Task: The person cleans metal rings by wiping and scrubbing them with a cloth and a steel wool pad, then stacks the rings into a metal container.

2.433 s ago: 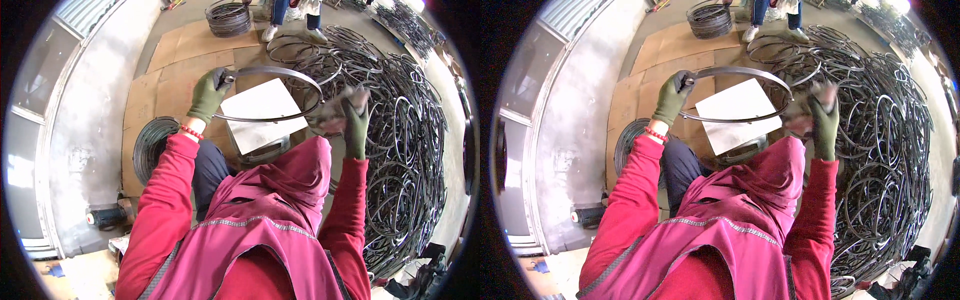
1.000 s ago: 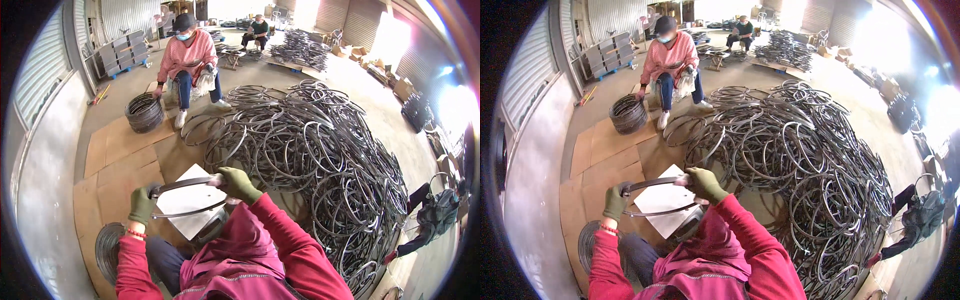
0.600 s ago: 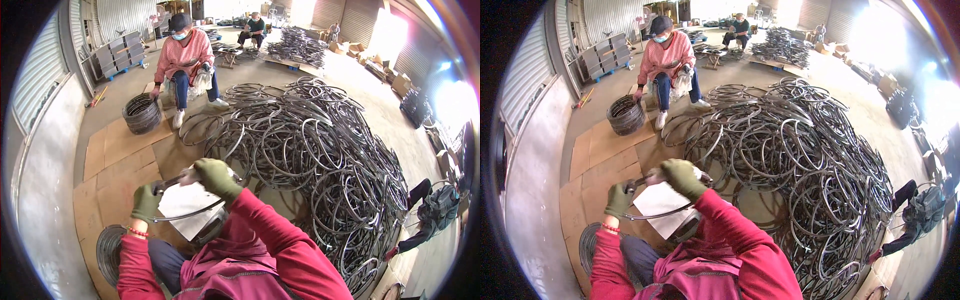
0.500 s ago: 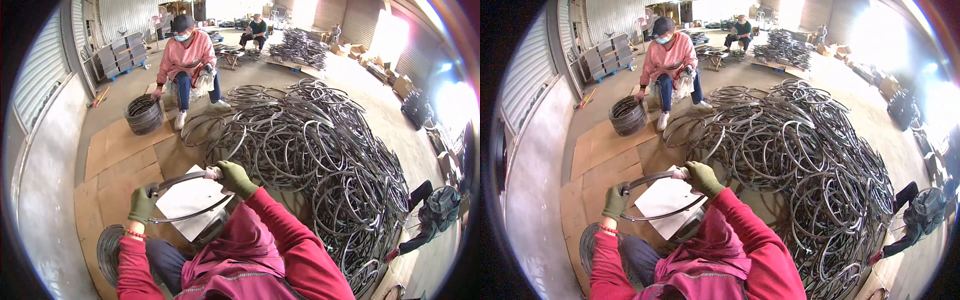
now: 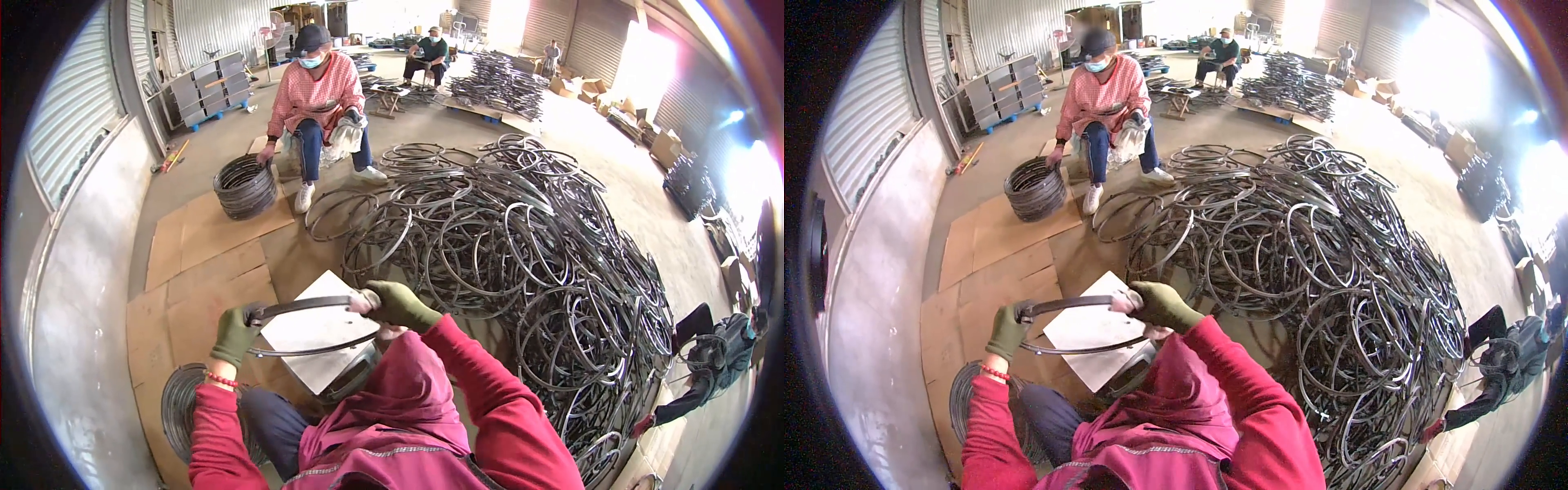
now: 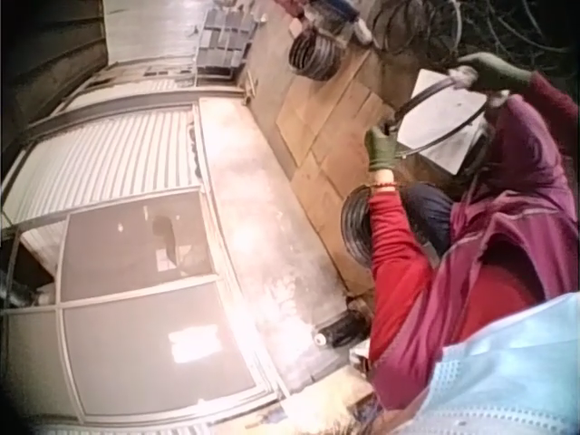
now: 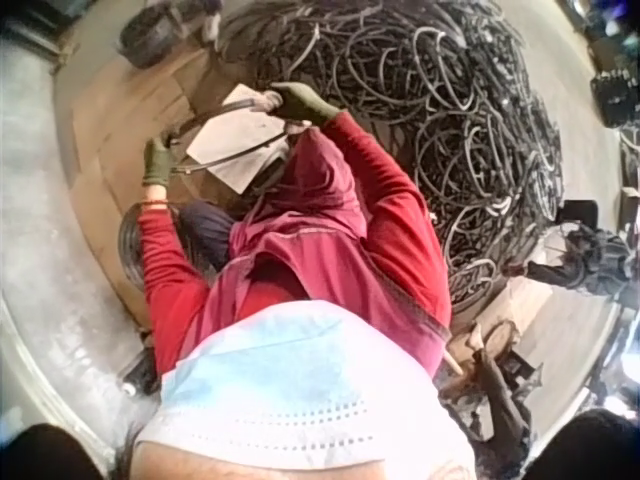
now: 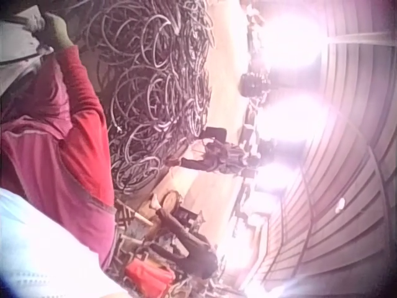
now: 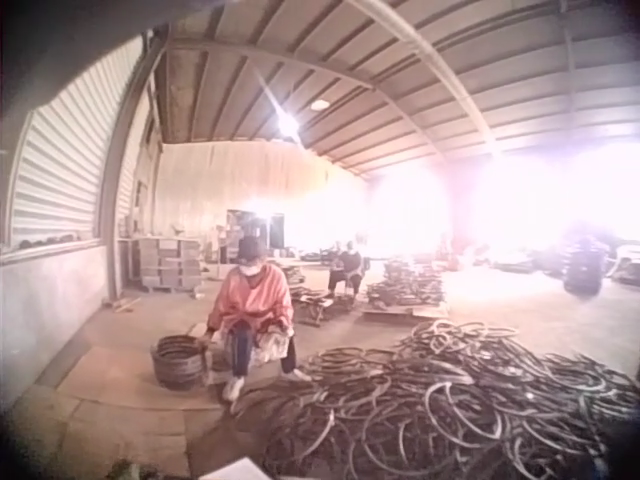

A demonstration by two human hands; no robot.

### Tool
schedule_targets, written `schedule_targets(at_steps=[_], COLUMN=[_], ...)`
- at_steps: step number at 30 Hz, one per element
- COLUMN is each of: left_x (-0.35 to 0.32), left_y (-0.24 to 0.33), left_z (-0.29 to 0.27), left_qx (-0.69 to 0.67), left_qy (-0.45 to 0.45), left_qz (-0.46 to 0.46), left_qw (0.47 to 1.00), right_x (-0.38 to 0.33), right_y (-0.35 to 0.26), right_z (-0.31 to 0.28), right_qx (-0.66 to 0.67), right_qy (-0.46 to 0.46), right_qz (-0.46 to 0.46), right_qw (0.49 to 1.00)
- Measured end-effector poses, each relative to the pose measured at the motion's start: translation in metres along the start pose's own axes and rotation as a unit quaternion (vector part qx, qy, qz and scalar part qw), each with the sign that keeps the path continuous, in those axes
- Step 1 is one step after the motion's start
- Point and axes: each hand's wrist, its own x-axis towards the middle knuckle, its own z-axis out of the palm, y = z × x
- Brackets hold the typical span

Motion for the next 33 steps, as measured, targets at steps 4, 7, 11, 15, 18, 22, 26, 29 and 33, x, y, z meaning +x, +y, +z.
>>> schedule_targets(at_steps=[4,7,11,15,18,22,26,29,33], left_x=[0.002,0.009,0.013,-0.001,-0.006,0.002,0.017,0.014,-0.001], left_y=[0.01,0.034,0.04,0.016,0.007,0.028,0.049,0.033,-0.024], left_z=[0.006,0.019,0.019,0.001,-0.005,0.006,0.019,0.015,0.005], left_qx=[0.065,0.084,0.102,0.048,-0.003,0.07,0.112,0.105,-0.019], left_qy=[-0.033,-0.029,-0.055,-0.042,-0.067,-0.027,-0.066,-0.066,0.002], left_qz=[-0.005,0.139,0.159,0.065,0.007,0.049,0.108,0.052,-0.024], left_qw=[0.997,0.986,0.98,0.996,0.998,0.996,0.986,0.991,1.0], right_x=[0.003,0.026,0.042,0.019,-0.001,0.013,0.045,0.057,0.044], right_y=[-0.015,-0.063,-0.09,-0.048,-0.018,-0.038,-0.097,-0.1,-0.046], right_z=[-0.001,0.009,0.013,-0.001,-0.011,-0.005,0.029,0.031,0.017], right_qx=[-0.074,-0.123,-0.057,0.057,0.198,-0.117,-0.304,-0.264,-0.099], right_qy=[-0.036,-0.103,-0.184,-0.177,-0.181,-0.055,-0.064,-0.069,-0.06], right_qz=[-0.045,-0.107,-0.079,-0.067,-0.02,-0.072,-0.125,-0.114,-0.046], right_qw=[0.996,0.981,0.978,0.98,0.963,0.989,0.942,0.955,0.992])
